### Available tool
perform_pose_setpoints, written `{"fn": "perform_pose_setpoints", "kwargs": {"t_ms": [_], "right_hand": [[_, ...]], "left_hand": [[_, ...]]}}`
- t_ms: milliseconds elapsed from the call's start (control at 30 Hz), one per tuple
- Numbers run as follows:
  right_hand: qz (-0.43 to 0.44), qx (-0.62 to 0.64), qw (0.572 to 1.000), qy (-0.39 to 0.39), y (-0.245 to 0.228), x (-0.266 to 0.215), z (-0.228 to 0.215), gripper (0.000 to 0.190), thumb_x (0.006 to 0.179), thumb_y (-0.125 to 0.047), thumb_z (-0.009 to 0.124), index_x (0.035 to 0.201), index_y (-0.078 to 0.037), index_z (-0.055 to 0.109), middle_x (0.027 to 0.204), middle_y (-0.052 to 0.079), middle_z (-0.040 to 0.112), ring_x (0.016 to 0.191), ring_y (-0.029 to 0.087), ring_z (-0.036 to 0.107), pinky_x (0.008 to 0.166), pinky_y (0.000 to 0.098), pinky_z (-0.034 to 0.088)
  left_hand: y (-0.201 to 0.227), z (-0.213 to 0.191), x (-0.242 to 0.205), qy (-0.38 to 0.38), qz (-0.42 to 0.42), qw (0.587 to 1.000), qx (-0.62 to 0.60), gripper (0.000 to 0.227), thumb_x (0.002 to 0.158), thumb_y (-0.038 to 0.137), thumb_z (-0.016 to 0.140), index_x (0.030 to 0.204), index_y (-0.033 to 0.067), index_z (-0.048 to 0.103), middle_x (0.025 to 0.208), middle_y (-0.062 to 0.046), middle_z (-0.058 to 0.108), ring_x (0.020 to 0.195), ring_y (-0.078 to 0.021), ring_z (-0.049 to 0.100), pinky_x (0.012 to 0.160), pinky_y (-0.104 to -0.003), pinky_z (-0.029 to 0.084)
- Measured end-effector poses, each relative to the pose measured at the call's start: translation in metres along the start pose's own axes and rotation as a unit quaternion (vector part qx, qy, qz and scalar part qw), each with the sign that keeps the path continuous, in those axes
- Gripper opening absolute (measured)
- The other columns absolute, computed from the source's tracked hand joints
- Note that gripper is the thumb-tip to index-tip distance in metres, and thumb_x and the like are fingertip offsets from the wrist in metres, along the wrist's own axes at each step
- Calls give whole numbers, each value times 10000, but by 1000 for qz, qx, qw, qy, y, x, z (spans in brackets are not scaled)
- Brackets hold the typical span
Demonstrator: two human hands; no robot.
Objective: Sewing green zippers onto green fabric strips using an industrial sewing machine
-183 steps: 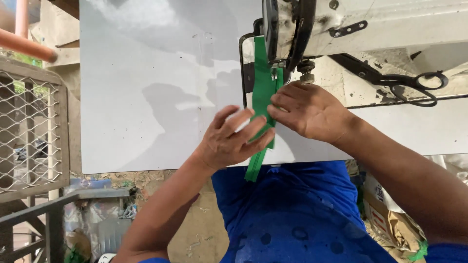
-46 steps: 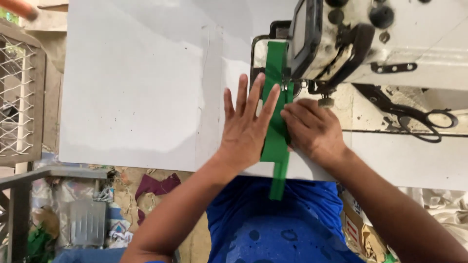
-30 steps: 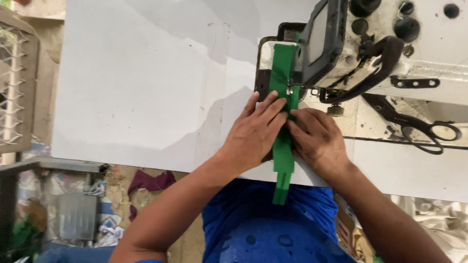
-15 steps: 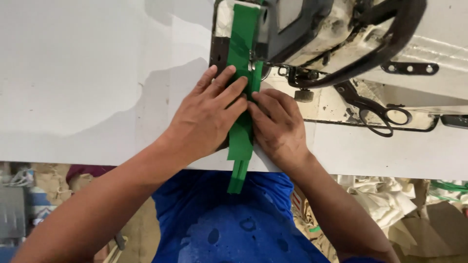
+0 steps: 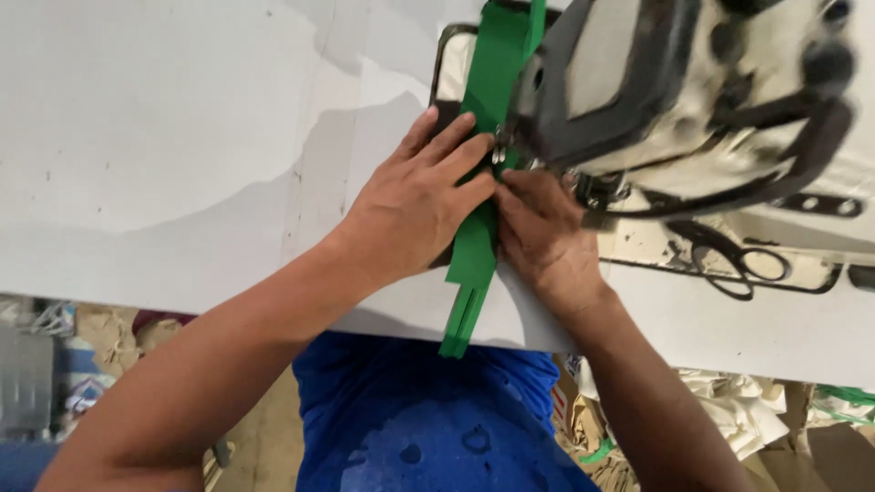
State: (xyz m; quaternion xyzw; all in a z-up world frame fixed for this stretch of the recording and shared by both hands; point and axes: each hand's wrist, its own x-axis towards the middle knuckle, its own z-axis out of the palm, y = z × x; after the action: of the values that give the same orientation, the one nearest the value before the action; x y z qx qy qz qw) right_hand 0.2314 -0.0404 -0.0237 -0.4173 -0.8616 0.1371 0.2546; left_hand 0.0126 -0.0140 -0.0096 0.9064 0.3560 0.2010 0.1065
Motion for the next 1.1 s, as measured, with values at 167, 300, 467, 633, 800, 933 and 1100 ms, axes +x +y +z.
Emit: {"fn": "perform_pose_setpoints", "kwargs": {"t_ms": [167,300,467,633,800,933,1100], "right_hand": [[-65,-45,996,31,0,5,-7,179,1061,-32,613,1201,32,705,1194,211,653,1020,395,626,971,500,490],[-124,-50,990,33,-21,7,-14,277,1103,-158,544,1121,56,719,1178,218,680,1030,391,600,943,458,488],[-178,-53,981,63,-11,11,-9,247,1084,-148,622,1104,79,718,1162,219,701,1055,405,601,941,448,516],[-167,-91,974,125,-4,4,7,162,989,-223,725,985,-68,772,1107,101,762,1044,331,704,828,398,596],[-154,-86,975,132,-6,-5,11,125,971,-193,758,1022,-80,771,1122,92,763,1096,349,710,843,422,552],[-154,-55,976,143,-10,-4,8,95,979,-138,727,986,-49,760,1072,126,751,1080,395,707,818,444,541],[-182,-95,967,154,-9,-7,10,93,962,-142,737,991,-57,764,1055,122,737,1027,381,704,817,424,536]], "left_hand": [[-1,7,-4,15,6,1000,3,161,972,-6,567,1092,45,662,1376,-219,582,1419,-462,465,1221,-614,259],[-1,10,-16,33,21,999,19,176,966,26,652,1139,48,672,1387,-196,584,1416,-432,464,1222,-597,235],[-1,2,-13,3,44,998,55,600,781,305,851,1281,37,655,1446,-185,555,1436,-434,433,1238,-605,191],[12,22,-29,118,-6,991,70,787,762,603,859,1305,74,648,1340,-131,596,1412,-385,469,1216,-600,258],[20,12,-31,84,-83,992,54,1012,574,591,997,1354,117,560,1335,-139,533,1420,-456,416,1209,-687,219],[6,-12,-34,24,-67,997,25,986,614,497,998,1425,172,539,1403,-111,465,1448,-458,350,1191,-717,216],[15,2,-31,20,-70,997,17,919,612,466,1003,1372,175,574,1399,-84,466,1480,-405,328,1216,-687,210]]}}
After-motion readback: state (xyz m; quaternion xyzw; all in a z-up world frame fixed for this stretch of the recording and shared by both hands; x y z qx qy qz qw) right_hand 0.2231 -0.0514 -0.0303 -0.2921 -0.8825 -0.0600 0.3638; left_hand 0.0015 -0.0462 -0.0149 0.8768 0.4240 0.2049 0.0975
